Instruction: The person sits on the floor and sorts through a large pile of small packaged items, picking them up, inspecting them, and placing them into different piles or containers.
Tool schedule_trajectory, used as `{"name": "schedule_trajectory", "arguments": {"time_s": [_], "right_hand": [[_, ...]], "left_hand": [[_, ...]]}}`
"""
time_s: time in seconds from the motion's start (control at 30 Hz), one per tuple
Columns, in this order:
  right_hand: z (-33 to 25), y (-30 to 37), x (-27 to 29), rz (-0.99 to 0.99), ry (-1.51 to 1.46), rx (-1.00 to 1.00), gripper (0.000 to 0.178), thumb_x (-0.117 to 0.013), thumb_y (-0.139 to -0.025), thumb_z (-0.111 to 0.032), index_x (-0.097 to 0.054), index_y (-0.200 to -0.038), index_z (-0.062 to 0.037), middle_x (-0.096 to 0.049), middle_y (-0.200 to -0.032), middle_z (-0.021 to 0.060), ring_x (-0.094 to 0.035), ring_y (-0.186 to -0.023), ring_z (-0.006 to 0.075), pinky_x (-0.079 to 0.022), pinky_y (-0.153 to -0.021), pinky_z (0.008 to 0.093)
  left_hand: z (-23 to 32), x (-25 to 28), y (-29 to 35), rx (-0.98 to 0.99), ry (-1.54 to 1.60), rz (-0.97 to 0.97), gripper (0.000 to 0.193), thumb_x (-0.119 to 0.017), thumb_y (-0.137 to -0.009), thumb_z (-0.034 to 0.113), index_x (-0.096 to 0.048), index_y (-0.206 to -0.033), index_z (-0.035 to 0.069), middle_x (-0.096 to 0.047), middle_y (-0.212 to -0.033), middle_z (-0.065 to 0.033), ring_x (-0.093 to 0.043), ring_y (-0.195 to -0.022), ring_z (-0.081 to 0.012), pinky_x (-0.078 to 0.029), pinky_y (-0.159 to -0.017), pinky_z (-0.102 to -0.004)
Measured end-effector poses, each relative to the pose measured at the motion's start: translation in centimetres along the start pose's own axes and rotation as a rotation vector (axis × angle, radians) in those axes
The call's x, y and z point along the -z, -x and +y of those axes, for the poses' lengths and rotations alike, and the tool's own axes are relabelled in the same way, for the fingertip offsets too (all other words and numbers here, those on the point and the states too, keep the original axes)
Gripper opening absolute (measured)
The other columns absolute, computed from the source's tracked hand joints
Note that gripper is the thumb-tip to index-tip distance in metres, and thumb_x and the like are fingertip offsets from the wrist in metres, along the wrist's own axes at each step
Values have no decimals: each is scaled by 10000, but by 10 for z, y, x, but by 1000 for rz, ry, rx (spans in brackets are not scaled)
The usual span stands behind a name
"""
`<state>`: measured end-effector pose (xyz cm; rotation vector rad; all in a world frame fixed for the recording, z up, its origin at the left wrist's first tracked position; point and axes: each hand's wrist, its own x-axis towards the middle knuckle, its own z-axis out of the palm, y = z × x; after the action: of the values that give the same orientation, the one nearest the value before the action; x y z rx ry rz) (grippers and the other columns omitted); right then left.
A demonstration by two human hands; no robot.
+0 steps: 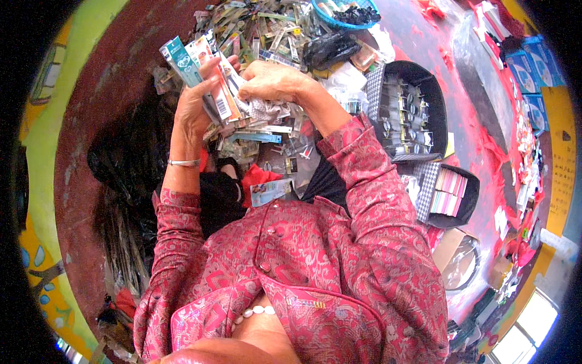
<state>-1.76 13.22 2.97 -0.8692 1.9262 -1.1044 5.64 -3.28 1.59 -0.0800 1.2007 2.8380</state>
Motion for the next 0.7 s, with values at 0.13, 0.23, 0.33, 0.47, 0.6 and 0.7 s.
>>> {"name": "schedule_trajectory", "arguments": {"time_s": [0.13, 0.23, 0.33, 0.47, 0.6, 0.7], "right_hand": [[2, -1, 0, -5, 54, 66, 311, -546, -637, -264, -560, -669, 45, -494, -529, 48, -456, -505, 128, -362, -480, 300], [-3, 1, -3, -15, 76, 46, 337, -574, -629, -265, -597, -771, 39, -553, -579, 86, -506, -538, 142, -401, -519, 301], [-9, 10, 1, 6, 114, -6, 329, -589, -627, -265, -614, -782, 23, -575, -603, 90, -527, -559, 140, -417, -530, 299], [-19, 27, 13, -141, 202, -65, 328, -607, -633, -278, -630, -791, 9, -588, -628, 89, -538, -581, 135, -430, -543, 296], [-6, 33, 36, 118, -27, 43, 264, -606, -707, -227, -636, -822, 9, -621, -729, 64, -556, -640, 118, -451, -607, 248], [-12, 21, 37, 557, 27, 289, 195, -577, -798, -163, -612, -916, -11, -616, -800, 36, -566, -714, 86, -461, -657, 225]], "left_hand": [[-5, 0, -3, 49, 57, -7, 481, -546, -731, 22, -422, -1195, 13, -414, -1224, -212, -414, -1137, -311, -398, -913, -423], [-7, 3, -4, -16, -47, 138, 394, -536, -737, -2, -488, -1128, -16, -527, -1077, -175, -519, -1014, -252, -455, -844, -356], [-6, 2, -7, -68, -45, 216, 360, -503, -742, -46, -514, -1101, -17, -547, -1025, -159, -547, -958, -243, -460, -828, -343], [6, 18, -8, -146, 6, 354, 329, -451, -784, -54, -506, -1105, -11, -542, -1021, -166, -542, -949, -231, -453, -842, -341], [9, 19, -9, -118, 3, 338, 323, -416, -816, -35, -482, -1132, -13, -538, -1035, -181, -549, -930, -230, -469, -823, -340], [2, 9, -12, -48, -3, 285, 336, -407, -815, -36, -471, -1145, -20, -526, -1058, -176, -555, -920, -234, -473, -815, -347]]}}
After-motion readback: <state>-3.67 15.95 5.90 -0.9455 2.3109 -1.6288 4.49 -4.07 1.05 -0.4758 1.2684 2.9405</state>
